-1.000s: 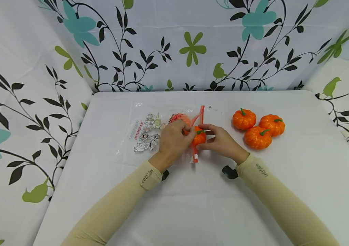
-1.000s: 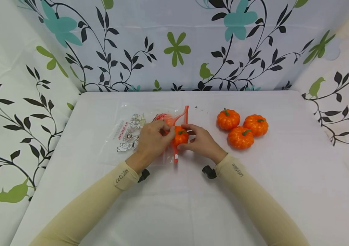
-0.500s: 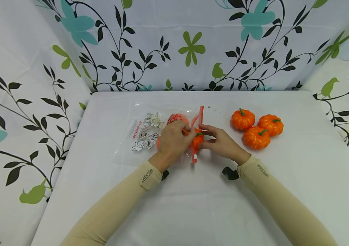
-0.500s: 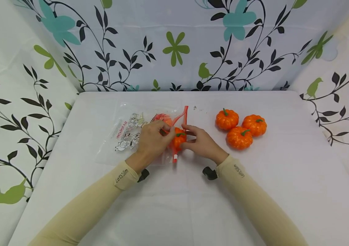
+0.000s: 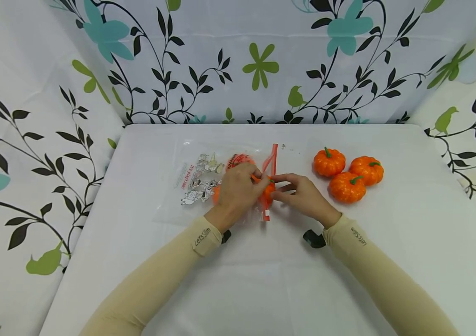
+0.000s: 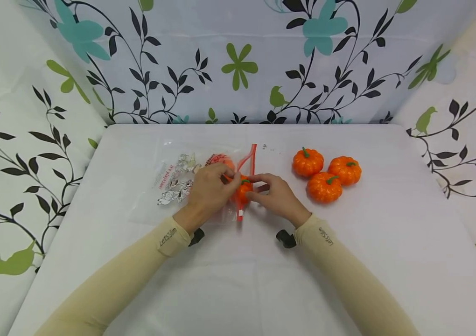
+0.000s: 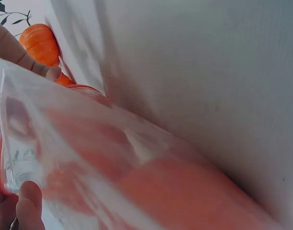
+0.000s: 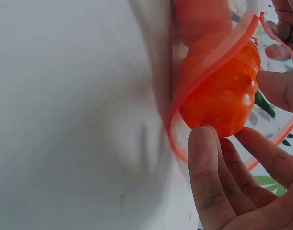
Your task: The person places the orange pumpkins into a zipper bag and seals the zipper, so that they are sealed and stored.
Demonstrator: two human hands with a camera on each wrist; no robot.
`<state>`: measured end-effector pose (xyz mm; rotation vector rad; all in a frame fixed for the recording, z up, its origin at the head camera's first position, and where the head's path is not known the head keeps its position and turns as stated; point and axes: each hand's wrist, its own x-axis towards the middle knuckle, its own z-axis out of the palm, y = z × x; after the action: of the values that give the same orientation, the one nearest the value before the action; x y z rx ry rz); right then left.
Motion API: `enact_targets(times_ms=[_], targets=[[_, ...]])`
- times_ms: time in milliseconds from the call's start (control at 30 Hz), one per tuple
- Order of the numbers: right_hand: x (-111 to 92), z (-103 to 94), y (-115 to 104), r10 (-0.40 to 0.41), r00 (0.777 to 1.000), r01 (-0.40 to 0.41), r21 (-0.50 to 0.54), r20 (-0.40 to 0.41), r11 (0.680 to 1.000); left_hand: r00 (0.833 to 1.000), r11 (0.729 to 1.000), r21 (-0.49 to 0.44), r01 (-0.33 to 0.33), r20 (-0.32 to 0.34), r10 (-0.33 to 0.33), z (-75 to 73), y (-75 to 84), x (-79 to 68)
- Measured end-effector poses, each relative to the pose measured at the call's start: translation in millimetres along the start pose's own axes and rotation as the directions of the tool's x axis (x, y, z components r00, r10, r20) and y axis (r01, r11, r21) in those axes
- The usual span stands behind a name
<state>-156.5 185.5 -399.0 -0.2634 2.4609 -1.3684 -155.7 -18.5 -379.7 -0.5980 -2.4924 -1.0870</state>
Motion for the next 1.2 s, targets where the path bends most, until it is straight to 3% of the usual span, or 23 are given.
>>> enact_targets(times_ms=[133,367,500,667,800,900,1033,1200], targets=[[3,4.2,-7,-0.021,1.000,0.021,-0.008,0.008,1.000,1.000,1.000,0.020,-0.014,-0.006,0.014,-0.5,0.3,1.1],[8,14.5,-8,-0.097,0.990,0.096,0.019,0.105,0.995,1.000,1.000,0.012,-0.020,-0.013,0.020,1.2,-1.2,0.2],[4,15.8,-7,-0.109,0.988,0.108,0.016,0.105,0.994,1.000,1.000,0.004,-0.021,-0.017,0.021,2.2,-3.1,-0.7],[-10,5.1,-7,-0.182,0.983,0.183,-0.071,0.019,0.980,0.999,1.000,0.001,-0.027,-0.025,0.027,2.2,-4.5,0.4],[-25,-10.8,-5,-0.264,0.962,0.235,-0.283,-0.067,0.930,0.999,0.999,-0.010,-0.031,-0.039,0.031,1.3,-5.0,1.7],[-38,-25.8,-4,-0.284,0.951,0.208,-0.427,-0.120,0.880,0.999,0.999,-0.015,-0.037,-0.036,0.036,1.7,-5.7,1.8],[-53,-48.8,-2,-0.268,0.945,0.131,-0.530,-0.189,0.838,0.999,0.999,-0.025,-0.045,-0.028,0.044,2.1,-6.0,1.0],[-68,-76.4,9,-0.258,0.920,0.054,-0.556,-0.296,0.829,0.999,0.999,-0.024,-0.041,-0.027,0.040,0.8,-6.0,-0.4]])
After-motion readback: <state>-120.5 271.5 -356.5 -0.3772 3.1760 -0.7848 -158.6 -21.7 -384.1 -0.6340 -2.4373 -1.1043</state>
